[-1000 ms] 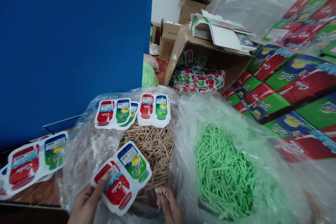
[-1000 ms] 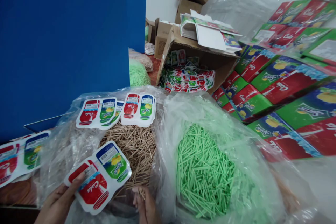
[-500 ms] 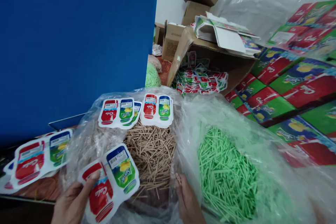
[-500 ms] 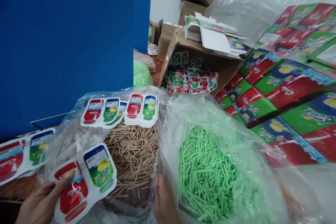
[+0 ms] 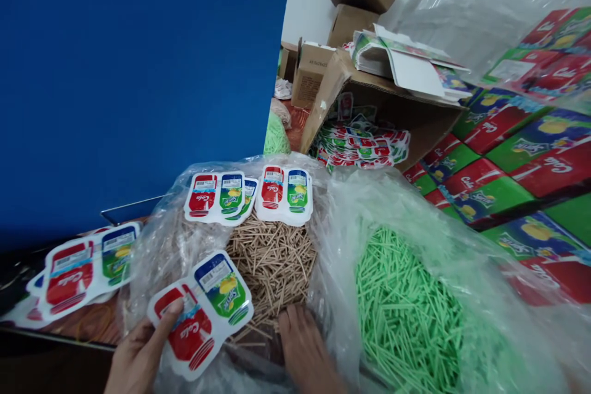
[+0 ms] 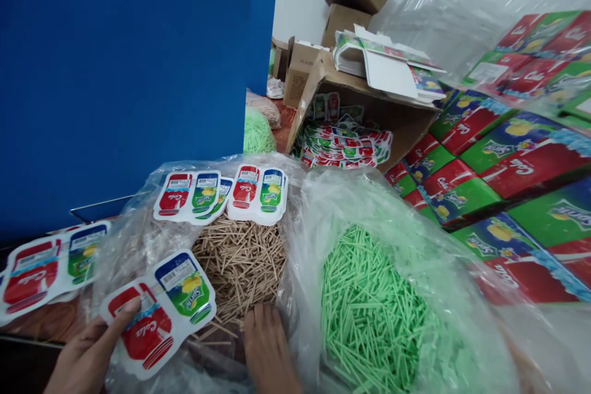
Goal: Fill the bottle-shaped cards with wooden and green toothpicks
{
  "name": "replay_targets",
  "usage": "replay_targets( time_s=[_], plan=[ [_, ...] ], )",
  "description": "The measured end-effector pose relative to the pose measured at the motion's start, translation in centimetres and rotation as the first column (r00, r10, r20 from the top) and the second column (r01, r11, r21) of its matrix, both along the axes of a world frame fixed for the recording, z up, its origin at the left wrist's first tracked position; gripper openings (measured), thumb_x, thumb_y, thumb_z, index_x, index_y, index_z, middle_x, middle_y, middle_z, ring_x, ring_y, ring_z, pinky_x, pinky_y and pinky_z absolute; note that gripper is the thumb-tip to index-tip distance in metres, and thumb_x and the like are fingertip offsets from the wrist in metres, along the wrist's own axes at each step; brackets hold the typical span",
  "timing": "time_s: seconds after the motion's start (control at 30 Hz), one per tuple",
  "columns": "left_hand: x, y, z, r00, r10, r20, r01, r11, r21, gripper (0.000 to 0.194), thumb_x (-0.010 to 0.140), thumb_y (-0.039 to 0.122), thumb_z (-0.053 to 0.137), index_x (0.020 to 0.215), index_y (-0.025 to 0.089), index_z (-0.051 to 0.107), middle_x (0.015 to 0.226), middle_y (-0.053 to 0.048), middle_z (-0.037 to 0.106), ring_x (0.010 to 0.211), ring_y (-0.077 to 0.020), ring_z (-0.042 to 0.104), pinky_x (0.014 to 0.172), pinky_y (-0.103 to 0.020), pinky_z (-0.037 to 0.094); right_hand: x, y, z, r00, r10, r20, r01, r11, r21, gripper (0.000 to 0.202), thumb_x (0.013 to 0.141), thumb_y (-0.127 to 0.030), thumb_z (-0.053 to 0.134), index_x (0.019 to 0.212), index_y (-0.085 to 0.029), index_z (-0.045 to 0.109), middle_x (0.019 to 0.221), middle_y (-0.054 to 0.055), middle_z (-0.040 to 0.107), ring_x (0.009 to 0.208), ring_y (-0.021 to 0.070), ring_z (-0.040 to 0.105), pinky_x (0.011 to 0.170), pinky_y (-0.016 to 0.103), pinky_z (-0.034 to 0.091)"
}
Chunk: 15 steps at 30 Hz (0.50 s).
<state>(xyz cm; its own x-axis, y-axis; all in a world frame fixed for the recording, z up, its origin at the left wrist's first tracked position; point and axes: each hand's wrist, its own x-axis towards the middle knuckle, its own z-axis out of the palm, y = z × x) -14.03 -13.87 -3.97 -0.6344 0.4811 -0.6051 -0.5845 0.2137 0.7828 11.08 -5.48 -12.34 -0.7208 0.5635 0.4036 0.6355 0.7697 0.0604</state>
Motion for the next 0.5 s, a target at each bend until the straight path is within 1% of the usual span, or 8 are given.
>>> replay_targets(
  time_s=[0.17, 0.23, 0.27, 0.3, 0.33, 0.4, 0.47, 0.5],
  plan=[
    [-0.2, 0.2, 1.4, 1.0, -0.007, 0.024, 0.007, 1.0, -0.016, 0.056, 0.04, 0.025, 0.089, 0.091, 0.019, 0.066, 0.075, 0.001, 0.078, 0.067, -0.0279, 0.073, 0.055, -0.029, 0.062, -0.4, 0.5, 0.9, 0.998, 0.063, -0.007, -0.063, 0.996, 0.063, 0.043, 0.079, 0.001, 0.03, 0.113, -0.008, 0.056, 0.108, 0.017, 0.067, 0.101, 0.0243, 0.062, 0.082, 0.035, 0.051],
    [-0.2, 0.2, 2.1, 0.998, 0.045, 0.037, -0.045, 0.999, -0.009, 0.057, 0.037, 0.026, 0.09, 0.089, 0.019, 0.067, 0.078, 0.001, 0.078, 0.066, -0.027, 0.073, 0.054, -0.028, 0.062, -0.3, 0.5, 1.1, 0.996, 0.07, -0.06, -0.073, 0.996, -0.047, 0.044, 0.075, 0.003, 0.032, 0.109, -0.008, 0.058, 0.106, 0.019, 0.068, 0.1, 0.0261, 0.064, 0.081, 0.037, 0.052],
    [-0.1, 0.2, 2.5, 0.997, 0.067, 0.04, -0.067, 0.998, -0.004, 0.058, 0.034, 0.024, 0.09, 0.088, 0.02, 0.068, 0.079, 0.002, 0.078, 0.066, -0.0266, 0.073, 0.054, -0.027, 0.061, -0.2, 0.5, 1.4, 0.994, 0.046, -0.096, -0.062, 0.984, -0.168, 0.043, 0.073, 0.003, 0.034, 0.107, -0.009, 0.059, 0.103, 0.018, 0.069, 0.098, 0.0265, 0.065, 0.081, 0.037, 0.052],
    [0.0, 0.1, 2.8, 0.995, 0.079, 0.053, -0.079, 0.997, -0.005, 0.059, 0.031, 0.022, 0.091, 0.086, 0.02, 0.069, 0.079, 0.002, 0.078, 0.066, -0.0265, 0.073, 0.054, -0.027, 0.061, 0.0, 0.5, 1.7, 0.991, 0.031, -0.13, -0.072, 0.941, -0.329, 0.043, 0.072, 0.002, 0.036, 0.106, -0.011, 0.059, 0.101, 0.017, 0.069, 0.096, 0.0259, 0.066, 0.08, 0.035, 0.053],
    [0.1, 0.0, 3.0, 0.994, 0.083, 0.07, -0.082, 0.997, -0.015, 0.058, 0.029, 0.02, 0.091, 0.082, 0.02, 0.069, 0.076, 0.002, 0.078, 0.065, -0.0267, 0.073, 0.053, -0.027, 0.061, 0.3, 0.4, 2.0, 0.986, 0.009, -0.166, -0.093, 0.858, -0.505, 0.043, 0.073, 0.0, 0.037, 0.108, -0.012, 0.058, 0.101, 0.015, 0.07, 0.096, 0.0246, 0.066, 0.08, 0.033, 0.053],
    [0.7, -0.1, 3.3, 0.992, 0.044, 0.115, -0.041, 0.999, -0.028, 0.05, 0.029, 0.019, 0.091, 0.075, 0.018, 0.071, 0.068, 0.0, 0.077, 0.062, -0.0276, 0.072, 0.052, -0.029, 0.06, 1.0, 0.3, 2.7, 0.965, -0.073, -0.254, -0.156, 0.618, -0.771, 0.043, 0.08, -0.007, 0.038, 0.12, -0.014, 0.053, 0.109, 0.013, 0.069, 0.101, 0.0215, 0.065, 0.084, 0.03, 0.051],
    [1.5, 0.1, 3.4, 0.991, -0.051, 0.124, 0.053, 0.999, -0.011, 0.038, 0.037, 0.025, 0.09, 0.069, 0.016, 0.072, 0.06, -0.001, 0.075, 0.055, -0.027, 0.071, 0.05, -0.031, 0.059, 1.7, 0.4, 3.0, 0.917, -0.227, -0.329, -0.199, 0.454, -0.869, 0.041, 0.089, -0.018, 0.035, 0.127, -0.015, 0.05, 0.117, 0.012, 0.065, 0.108, 0.0205, 0.061, 0.091, 0.03, 0.048],
    [2.0, 0.4, 3.4, 0.988, -0.114, 0.099, 0.114, 0.993, 0.005, 0.034, 0.042, 0.029, 0.089, 0.068, 0.015, 0.072, 0.057, -0.001, 0.074, 0.052, -0.0258, 0.07, 0.05, -0.03, 0.058, 2.0, 0.5, 3.0, 0.892, -0.302, -0.337, -0.2, 0.404, -0.893, 0.04, 0.091, -0.024, 0.034, 0.126, -0.015, 0.051, 0.119, 0.012, 0.065, 0.111, 0.0209, 0.06, 0.094, 0.032, 0.046]
  ],
)
